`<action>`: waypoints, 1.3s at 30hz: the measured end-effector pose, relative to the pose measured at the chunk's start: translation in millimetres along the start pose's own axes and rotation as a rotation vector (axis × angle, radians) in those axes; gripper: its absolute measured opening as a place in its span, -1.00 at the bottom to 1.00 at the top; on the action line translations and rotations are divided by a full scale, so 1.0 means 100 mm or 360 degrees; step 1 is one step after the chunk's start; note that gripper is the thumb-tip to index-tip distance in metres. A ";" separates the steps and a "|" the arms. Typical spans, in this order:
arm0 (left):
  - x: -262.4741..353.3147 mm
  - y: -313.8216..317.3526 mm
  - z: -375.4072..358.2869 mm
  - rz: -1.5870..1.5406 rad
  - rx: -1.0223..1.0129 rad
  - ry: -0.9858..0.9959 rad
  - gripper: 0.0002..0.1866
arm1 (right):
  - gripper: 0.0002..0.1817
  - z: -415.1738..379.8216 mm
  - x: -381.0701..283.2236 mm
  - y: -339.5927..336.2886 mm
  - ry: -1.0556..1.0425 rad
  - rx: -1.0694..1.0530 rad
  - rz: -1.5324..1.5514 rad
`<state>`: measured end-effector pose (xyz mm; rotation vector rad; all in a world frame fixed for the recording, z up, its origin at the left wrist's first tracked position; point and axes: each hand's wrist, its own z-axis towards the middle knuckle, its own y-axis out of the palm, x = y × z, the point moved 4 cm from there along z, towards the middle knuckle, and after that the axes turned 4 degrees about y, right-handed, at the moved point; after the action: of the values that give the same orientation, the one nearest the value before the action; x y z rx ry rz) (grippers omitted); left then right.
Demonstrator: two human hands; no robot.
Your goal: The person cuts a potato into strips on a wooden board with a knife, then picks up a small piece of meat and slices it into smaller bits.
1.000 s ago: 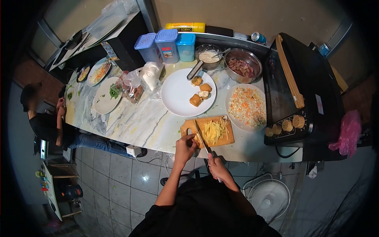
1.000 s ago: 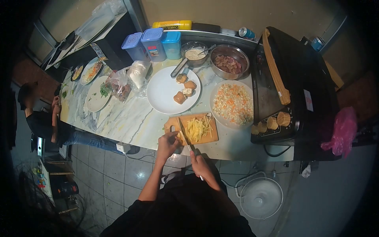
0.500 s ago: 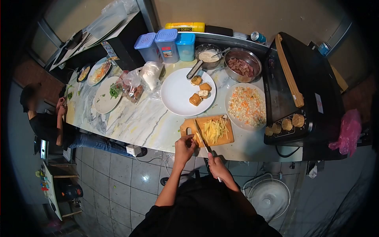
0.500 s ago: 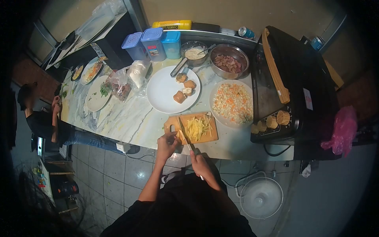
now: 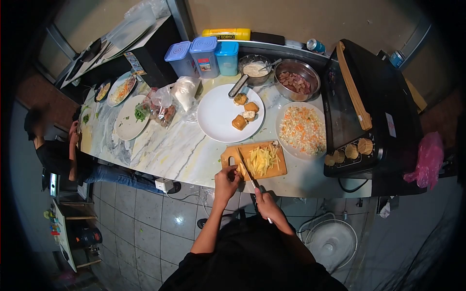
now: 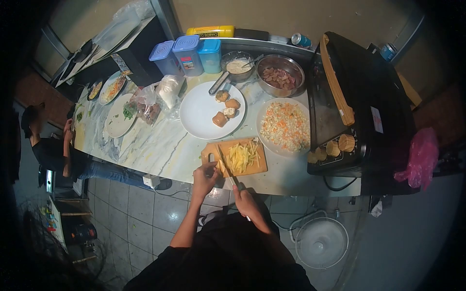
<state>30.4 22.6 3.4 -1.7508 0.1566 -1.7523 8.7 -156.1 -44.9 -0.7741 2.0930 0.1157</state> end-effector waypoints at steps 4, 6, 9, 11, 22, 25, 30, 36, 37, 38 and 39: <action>0.01 0.00 0.00 -0.0032 0.0029 0.0021 -0.75 | -0.32 0.00 -0.01 0.02 -0.0044 -0.0006 -0.0061; -0.01 0.00 0.00 -0.0015 0.0030 0.0027 -0.75 | -0.32 0.01 -0.01 0.02 -0.0024 -0.0007 -0.0056; -0.01 0.01 0.01 0.0016 0.0031 0.0032 -0.75 | -0.32 0.01 0.00 0.02 -0.0010 -0.0011 -0.0043; -0.02 0.01 0.01 0.0029 0.0028 0.0033 -0.75 | -0.31 0.01 0.01 0.03 -0.0014 -0.0011 -0.0034; -0.03 0.03 0.03 -0.0022 -0.0014 0.0065 -0.71 | -0.14 0.04 0.00 0.02 -0.0051 0.0008 -0.0145; -0.03 0.03 0.02 -0.0075 -0.0051 0.0033 -0.68 | -0.14 0.04 -0.02 0.02 -0.0055 0.0019 -0.0155; -0.01 0.03 0.00 -0.0060 -0.0076 0.0066 -0.66 | -0.15 0.02 -0.03 0.03 -0.0013 0.0008 -0.0128; -0.01 0.03 0.00 -0.0103 -0.0103 0.0076 -0.62 | -0.25 0.00 -0.03 0.04 0.0029 -0.0031 -0.0019; -0.01 0.03 0.00 -0.0079 -0.0094 0.0130 -0.61 | -0.32 -0.01 -0.03 0.04 0.0043 -0.0038 0.0036; -0.02 0.04 -0.01 -0.0079 -0.0094 0.0123 -0.61 | -0.32 0.00 -0.02 0.04 0.0048 -0.0042 0.0035; -0.01 0.03 -0.01 -0.0135 -0.0130 0.0045 -0.60 | -0.33 0.00 -0.02 0.04 0.0027 -0.0040 0.0026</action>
<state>30.7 20.2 1.1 -1.8151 0.1703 -1.8555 7.5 -151.9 -43.9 -0.7751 2.1178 0.1449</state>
